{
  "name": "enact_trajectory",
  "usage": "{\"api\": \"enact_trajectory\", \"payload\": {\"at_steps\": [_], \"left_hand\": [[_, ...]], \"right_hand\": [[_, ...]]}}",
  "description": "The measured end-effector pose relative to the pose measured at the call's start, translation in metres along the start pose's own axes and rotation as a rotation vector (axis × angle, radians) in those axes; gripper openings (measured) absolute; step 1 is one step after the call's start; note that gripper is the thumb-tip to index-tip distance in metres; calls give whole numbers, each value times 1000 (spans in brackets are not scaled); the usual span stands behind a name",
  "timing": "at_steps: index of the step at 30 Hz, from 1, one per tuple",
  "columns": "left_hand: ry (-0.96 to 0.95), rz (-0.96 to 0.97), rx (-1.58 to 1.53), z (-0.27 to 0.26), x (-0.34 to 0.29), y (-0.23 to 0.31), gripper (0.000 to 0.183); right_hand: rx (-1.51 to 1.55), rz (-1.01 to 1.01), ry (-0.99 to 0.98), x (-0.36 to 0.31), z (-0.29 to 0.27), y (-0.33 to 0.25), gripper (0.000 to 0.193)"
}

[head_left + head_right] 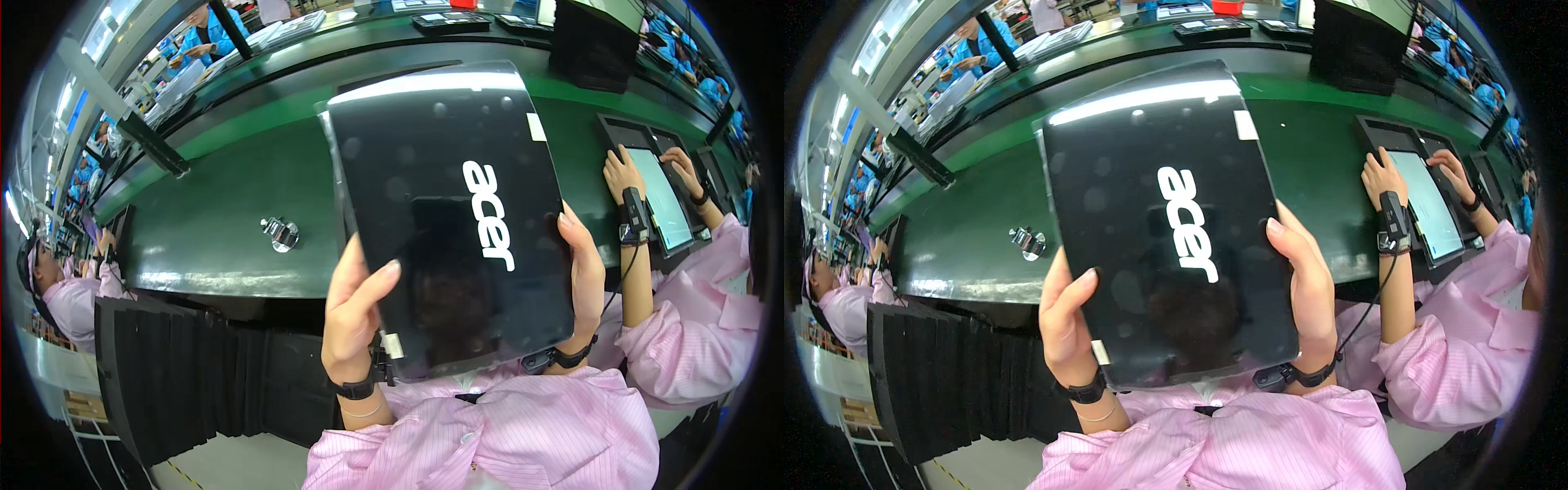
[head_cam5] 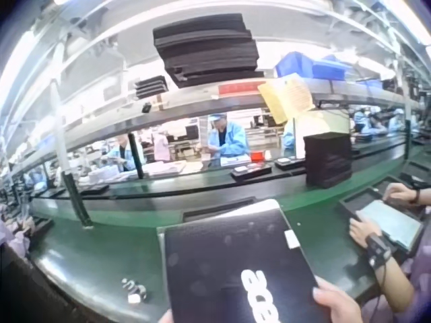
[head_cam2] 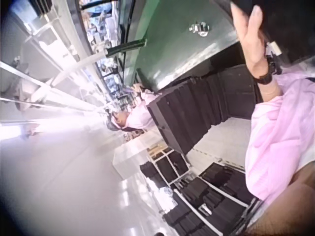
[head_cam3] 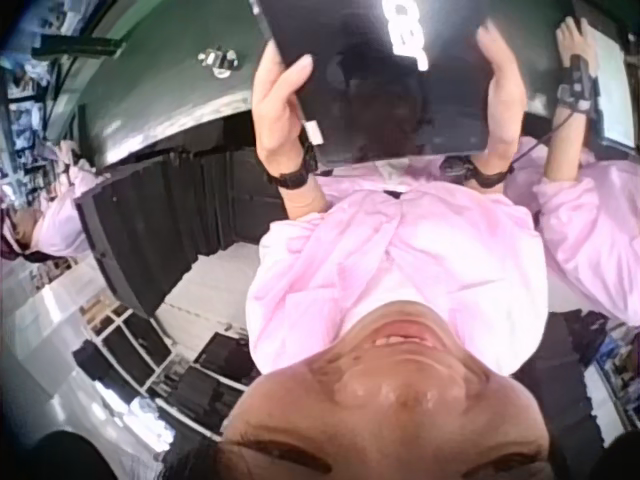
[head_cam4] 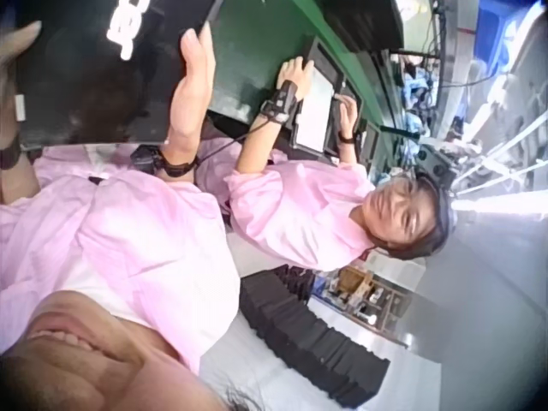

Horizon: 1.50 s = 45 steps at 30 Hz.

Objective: Applying protective film and components to a tablet device on an assembly line.

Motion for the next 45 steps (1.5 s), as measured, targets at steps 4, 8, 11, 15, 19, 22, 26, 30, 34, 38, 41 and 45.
{"api": "enact_trajectory", "payload": {"at_steps": [4,8,11,15,19,22,26,30,34,38,41,45], "left_hand": [[73,-27,-71,-12,-2,-5,54],[30,-57,-190,-26,0,-18,57],[112,-60,-294,-34,-5,-38,49],[186,-79,-340,-42,-11,-48,45],[145,-80,-312,-40,-9,-53,44],[130,-71,-302,-39,-10,-53,44],[113,-64,-288,-36,-7,-56,43],[97,-77,-278,-34,-5,-60,43],[150,-110,-287,-37,-6,-66,42],[163,-143,-329,-28,-5,-63,43],[188,-147,-351,-24,-3,-66,42],[178,-153,-205,-38,-13,-61,41]], "right_hand": [[40,-63,-123,-9,17,-9,43],[-125,42,-200,-16,21,-15,44],[-333,-18,-186,-23,19,-18,35],[-281,-68,-280,-11,39,-28,37],[-147,-126,-225,23,33,-32,38],[-60,-129,-316,31,31,-34,38],[176,-166,-306,36,25,-28,37],[146,-215,-189,38,21,-30,38],[191,-218,-99,41,16,-26,37],[314,-252,-312,42,7,-24,35],[263,-261,-309,38,6,-29,34],[210,-270,-201,42,10,-16,34]]}}
Point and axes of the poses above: each hand's wrist, its own x-axis towards the middle knuckle, its own z-axis out of the palm, y = z × x, the point moved 4 cm from there along x, towards the middle knuckle, and after that the axes turned 8 degrees about -y, right-handed, at the moved point
